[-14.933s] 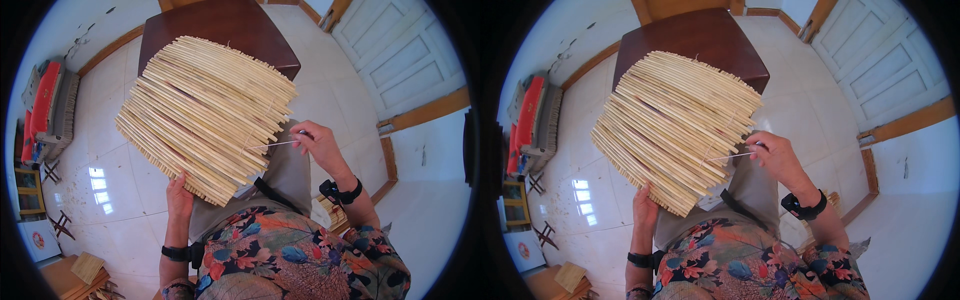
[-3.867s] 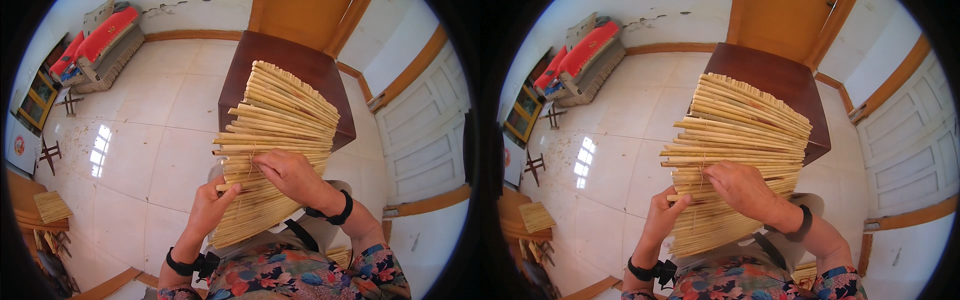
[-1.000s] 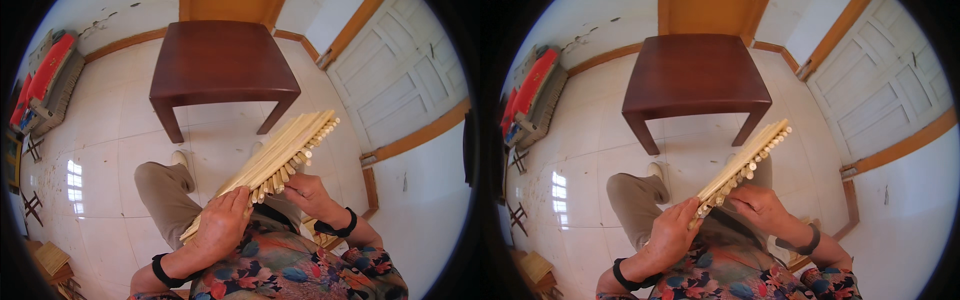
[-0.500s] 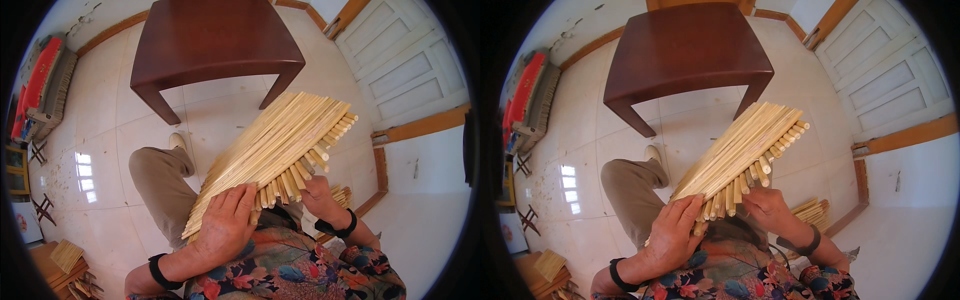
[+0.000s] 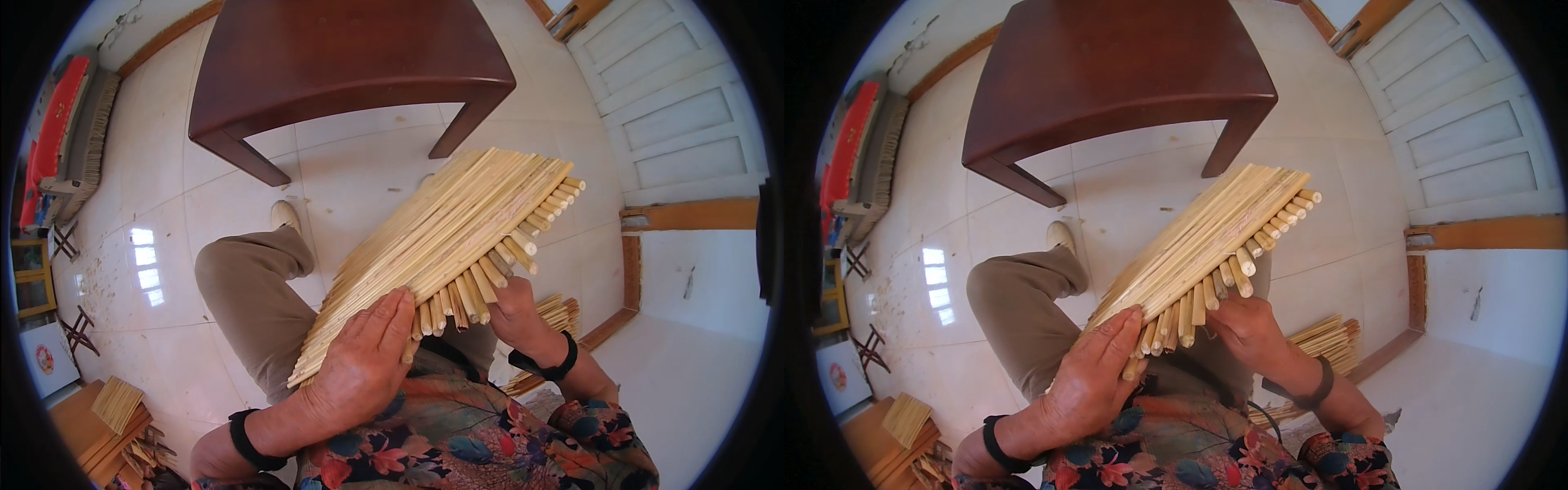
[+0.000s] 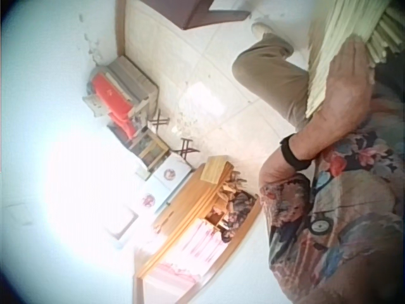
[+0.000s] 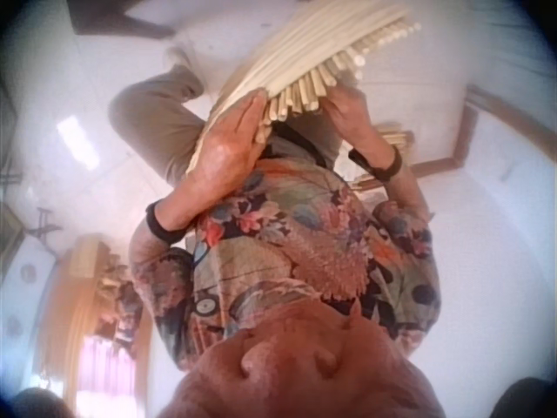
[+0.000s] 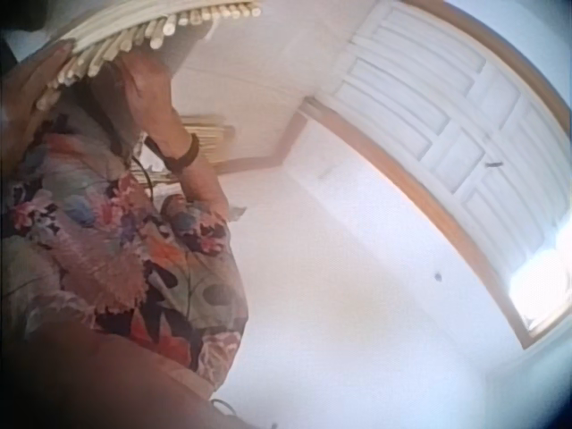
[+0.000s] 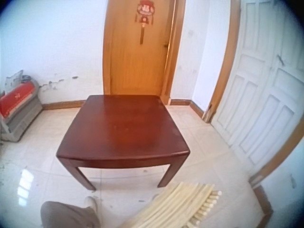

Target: The person weaves a bamboo mat by threading a string through bamboo sticks, periodically moving to a door to turn a lock, and then returning to the workspace to continue the weaving process.

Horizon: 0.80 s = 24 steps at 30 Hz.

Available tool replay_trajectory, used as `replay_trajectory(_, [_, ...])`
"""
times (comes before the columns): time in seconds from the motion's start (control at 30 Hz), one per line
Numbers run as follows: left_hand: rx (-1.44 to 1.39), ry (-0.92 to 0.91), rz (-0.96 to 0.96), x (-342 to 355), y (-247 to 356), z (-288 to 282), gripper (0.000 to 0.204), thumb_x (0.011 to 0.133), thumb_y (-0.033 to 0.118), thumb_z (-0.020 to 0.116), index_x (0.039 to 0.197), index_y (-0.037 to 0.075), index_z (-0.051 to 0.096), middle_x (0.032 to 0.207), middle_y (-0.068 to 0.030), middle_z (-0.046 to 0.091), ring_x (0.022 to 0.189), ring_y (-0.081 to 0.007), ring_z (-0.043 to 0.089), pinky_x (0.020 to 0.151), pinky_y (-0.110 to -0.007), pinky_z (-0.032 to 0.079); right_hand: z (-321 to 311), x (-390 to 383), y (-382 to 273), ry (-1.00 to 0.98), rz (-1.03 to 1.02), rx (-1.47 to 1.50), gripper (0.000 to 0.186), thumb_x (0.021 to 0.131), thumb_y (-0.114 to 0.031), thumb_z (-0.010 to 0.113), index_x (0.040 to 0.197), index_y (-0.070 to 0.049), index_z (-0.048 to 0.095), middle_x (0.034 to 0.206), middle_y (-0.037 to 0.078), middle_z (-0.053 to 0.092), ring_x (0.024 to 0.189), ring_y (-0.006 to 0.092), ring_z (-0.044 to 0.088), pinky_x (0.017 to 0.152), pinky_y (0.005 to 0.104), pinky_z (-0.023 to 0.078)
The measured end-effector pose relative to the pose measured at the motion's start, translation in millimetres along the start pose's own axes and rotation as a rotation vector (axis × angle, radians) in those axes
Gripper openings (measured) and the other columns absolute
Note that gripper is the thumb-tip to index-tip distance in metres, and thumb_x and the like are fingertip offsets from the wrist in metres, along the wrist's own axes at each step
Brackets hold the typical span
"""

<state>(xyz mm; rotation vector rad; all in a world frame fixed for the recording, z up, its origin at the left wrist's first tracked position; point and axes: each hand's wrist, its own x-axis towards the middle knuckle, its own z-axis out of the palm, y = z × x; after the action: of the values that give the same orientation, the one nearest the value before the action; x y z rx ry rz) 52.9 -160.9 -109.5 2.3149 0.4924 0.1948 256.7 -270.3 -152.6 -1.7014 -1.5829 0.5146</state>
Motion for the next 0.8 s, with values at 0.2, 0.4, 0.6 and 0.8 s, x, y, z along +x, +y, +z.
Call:
replay_trajectory(0.2, [0.031,-0.035,0.011,5,-3,3,0.058,0.072,0.008,0.062,0.122,-0.009,0.038,0.117,-0.0235,0.048,0.106,-0.0349,0.049,0.089,-0.04,0.041,2,-4,10,-0.045,0.041,0.05,0.012,0.071,0.003,0.06,0.081,-0.003,0.059,0.068,0.01,0.056,0.06,0.0275,0.058,0.052,0.0332,0.047])
replay_trajectory(0.4, [0.006,-0.056,0.003,10,-4,1,0.057,0.072,0.006,0.061,0.121,-0.01,0.039,0.117,-0.024,0.047,0.106,-0.0352,0.049,0.088,-0.04,0.041,4,-10,15,-0.123,0.15,0.093,0.021,0.079,-0.004,0.058,0.1,-0.003,0.061,0.103,0.013,0.06,0.095,0.0309,0.058,0.083,0.0346,0.044])
replay_trajectory(0.6, [-0.009,-0.08,0.016,12,-7,-3,0.058,0.07,0.005,0.062,0.12,-0.011,0.039,0.117,-0.0254,0.047,0.105,-0.0364,0.049,0.088,-0.041,0.042,11,-14,25,-0.082,0.062,0.065,0.023,0.076,-0.007,0.063,0.1,-0.005,0.062,0.104,0.013,0.06,0.096,0.0298,0.058,0.083,0.0351,0.045])
replay_trajectory(0.8, [0.005,-0.077,0.039,13,-8,-2,0.058,0.068,0.003,0.062,0.118,-0.013,0.04,0.116,-0.0272,0.047,0.105,-0.0377,0.05,0.088,-0.04,0.042,6,-4,14,-0.103,0.054,0.108,0.023,0.075,-0.007,0.064,0.098,-0.006,0.063,0.104,0.011,0.06,0.099,0.0298,0.057,0.087,0.0373,0.042])
